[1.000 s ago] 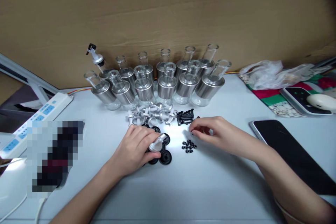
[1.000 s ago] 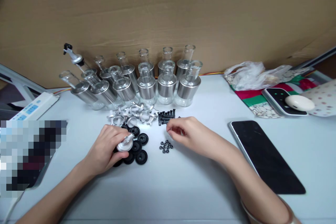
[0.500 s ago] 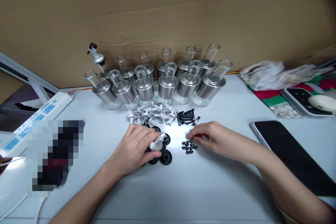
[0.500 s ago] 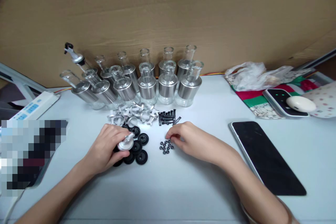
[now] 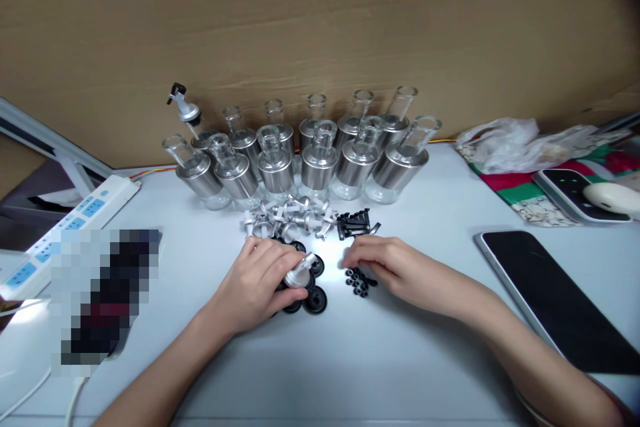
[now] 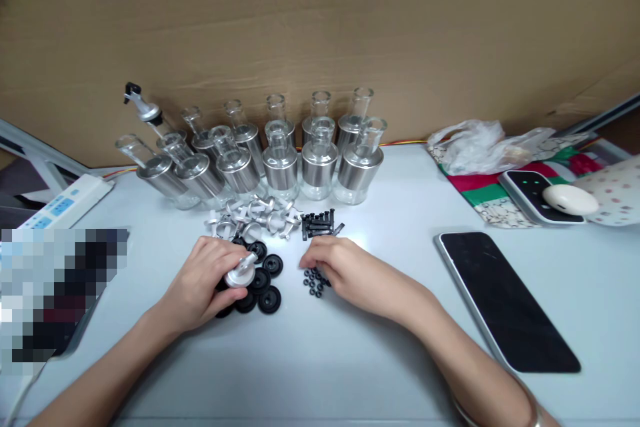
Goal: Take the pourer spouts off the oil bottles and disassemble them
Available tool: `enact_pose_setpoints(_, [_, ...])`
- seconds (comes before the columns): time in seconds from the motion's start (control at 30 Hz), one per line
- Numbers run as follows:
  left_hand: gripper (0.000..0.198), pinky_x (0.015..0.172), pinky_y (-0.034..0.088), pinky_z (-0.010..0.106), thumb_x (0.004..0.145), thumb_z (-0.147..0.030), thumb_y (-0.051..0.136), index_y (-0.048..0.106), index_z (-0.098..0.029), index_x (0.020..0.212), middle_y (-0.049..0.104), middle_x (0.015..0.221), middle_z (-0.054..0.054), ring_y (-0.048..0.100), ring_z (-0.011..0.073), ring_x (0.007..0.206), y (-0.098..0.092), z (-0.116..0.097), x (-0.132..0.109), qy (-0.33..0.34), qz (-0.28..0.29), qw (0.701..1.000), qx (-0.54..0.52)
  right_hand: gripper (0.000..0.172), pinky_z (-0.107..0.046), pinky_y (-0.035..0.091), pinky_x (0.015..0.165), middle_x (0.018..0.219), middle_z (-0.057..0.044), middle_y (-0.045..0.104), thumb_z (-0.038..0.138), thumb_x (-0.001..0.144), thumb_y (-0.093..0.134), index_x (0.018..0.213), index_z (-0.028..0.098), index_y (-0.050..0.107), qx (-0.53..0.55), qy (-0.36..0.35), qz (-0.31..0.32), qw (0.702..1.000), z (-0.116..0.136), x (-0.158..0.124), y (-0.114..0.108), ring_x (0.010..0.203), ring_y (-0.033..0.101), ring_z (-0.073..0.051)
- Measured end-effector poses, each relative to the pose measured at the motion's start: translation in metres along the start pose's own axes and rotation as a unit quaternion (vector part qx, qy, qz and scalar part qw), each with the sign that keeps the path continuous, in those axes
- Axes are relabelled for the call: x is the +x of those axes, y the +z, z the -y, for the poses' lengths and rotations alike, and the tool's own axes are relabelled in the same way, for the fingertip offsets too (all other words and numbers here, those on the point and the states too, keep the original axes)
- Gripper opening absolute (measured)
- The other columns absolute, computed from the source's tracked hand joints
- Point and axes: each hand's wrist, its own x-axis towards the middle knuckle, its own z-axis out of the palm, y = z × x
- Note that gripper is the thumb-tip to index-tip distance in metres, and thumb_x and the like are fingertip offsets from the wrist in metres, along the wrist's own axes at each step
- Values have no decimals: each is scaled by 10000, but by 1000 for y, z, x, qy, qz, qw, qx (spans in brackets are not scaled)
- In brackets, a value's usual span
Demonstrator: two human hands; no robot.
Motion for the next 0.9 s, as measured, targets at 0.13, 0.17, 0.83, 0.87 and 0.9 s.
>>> enact_pose_setpoints(0.13, [338,739,363,294,997,-403,303,474,-120,1064,637,897,81,557,172,826,0,0,0,-1,2,1000,-5,403,-293,469,806,945,-44,669,-31,786,371,968,168,670,11,16,25,1000,-2,-1,2,872,605,-155])
enact_pose_setpoints(0.17, [340,738,362,294,997,-406,302,474,-120,1064,638,894,80,558,172,822,0,0,0,-1,1,1000,-5,400,-291,470,807,943,-40,670,-30,788,372,963,170,671,16,16,27,999,-3,-1,1,868,607,-152])
enact_pose_setpoints(0.83, [335,783,301,324,999,-407,299,476,-129,1061,647,885,69,568,172,795,-1,0,0,-13,13,1000,1,465,-289,450,825,966,-47,638,-78,725,352,945,179,670,13,-1,29,999,5,-2,3,907,587,-156])
enact_pose_setpoints(0.87, [339,784,300,325,999,-409,295,477,-128,1058,646,884,70,566,173,791,-1,0,0,-14,13,1000,2,476,-290,446,833,961,-46,637,-85,711,351,940,181,672,13,-9,35,999,6,-2,3,918,583,-158])
enact_pose_setpoints(0.9, [342,784,299,326,998,-411,291,477,-130,1055,646,885,70,566,174,789,-1,0,0,-14,13,1000,2,478,-293,443,840,951,-46,636,-89,703,350,929,182,673,11,-15,42,999,6,-1,4,926,578,-160])
